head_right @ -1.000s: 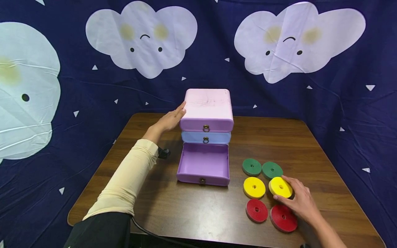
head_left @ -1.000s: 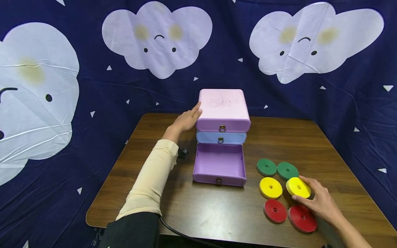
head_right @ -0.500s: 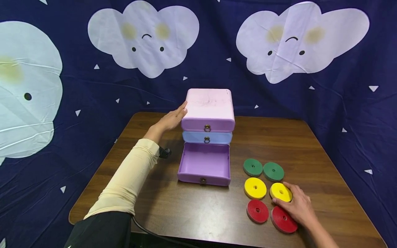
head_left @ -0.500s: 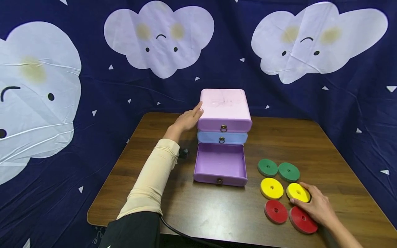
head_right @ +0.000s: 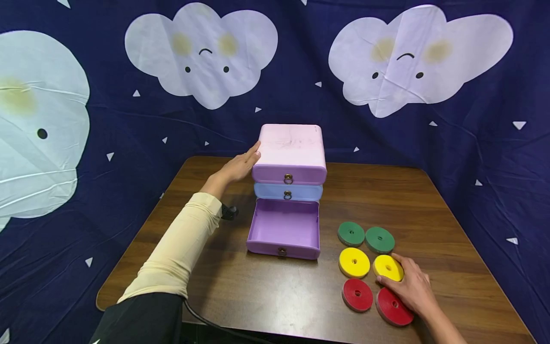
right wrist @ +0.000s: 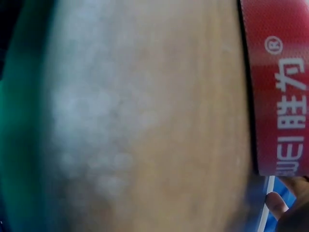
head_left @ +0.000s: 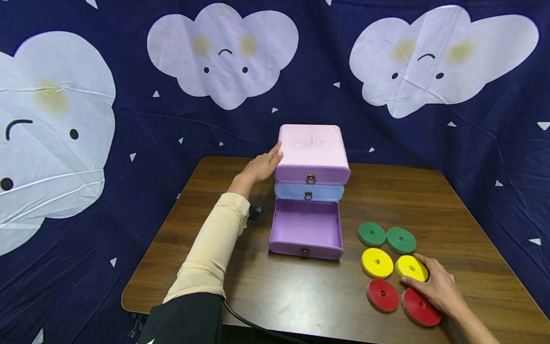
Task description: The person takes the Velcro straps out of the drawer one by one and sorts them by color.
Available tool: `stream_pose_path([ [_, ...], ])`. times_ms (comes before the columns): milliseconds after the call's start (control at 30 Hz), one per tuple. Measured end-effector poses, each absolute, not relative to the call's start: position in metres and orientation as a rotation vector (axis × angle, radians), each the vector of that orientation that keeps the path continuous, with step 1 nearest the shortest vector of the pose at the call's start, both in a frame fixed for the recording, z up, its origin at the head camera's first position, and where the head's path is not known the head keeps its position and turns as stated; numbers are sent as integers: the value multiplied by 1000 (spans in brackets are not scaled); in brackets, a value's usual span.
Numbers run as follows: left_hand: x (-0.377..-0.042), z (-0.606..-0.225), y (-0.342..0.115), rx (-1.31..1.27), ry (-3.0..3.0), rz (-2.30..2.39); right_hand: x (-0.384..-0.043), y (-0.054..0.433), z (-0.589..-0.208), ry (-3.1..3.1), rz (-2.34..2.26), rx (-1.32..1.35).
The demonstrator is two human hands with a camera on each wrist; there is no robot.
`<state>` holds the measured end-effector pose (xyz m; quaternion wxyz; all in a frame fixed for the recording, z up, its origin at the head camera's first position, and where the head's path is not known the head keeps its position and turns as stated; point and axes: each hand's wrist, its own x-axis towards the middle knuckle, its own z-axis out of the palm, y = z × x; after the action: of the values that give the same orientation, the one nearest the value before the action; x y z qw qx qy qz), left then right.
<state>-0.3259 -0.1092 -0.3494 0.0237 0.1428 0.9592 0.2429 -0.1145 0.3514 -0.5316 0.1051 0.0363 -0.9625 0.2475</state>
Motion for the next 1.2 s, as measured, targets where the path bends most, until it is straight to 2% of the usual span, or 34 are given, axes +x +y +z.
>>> stream_pose_path([
  [200,-326,-352,-110,444,2961,760,-114,350,-520,-2806,776,112],
  [400,-328,-353,-111,450,2966,761,-114,337,-488,-2767,848,74],
  [700,-327,-352,-111,450,2967,767,-104,279,-448,-2546,1013,165],
  [900,-326,-350,-111,458,2962,779,-99,232,-449,-2497,1176,270],
  [1067,-327,-350,-111,462,2964,762,-97,190,-471,-2519,1406,316],
  [1200,-326,-350,-111,460,2963,762,-99,161,-491,-2564,1690,242],
])
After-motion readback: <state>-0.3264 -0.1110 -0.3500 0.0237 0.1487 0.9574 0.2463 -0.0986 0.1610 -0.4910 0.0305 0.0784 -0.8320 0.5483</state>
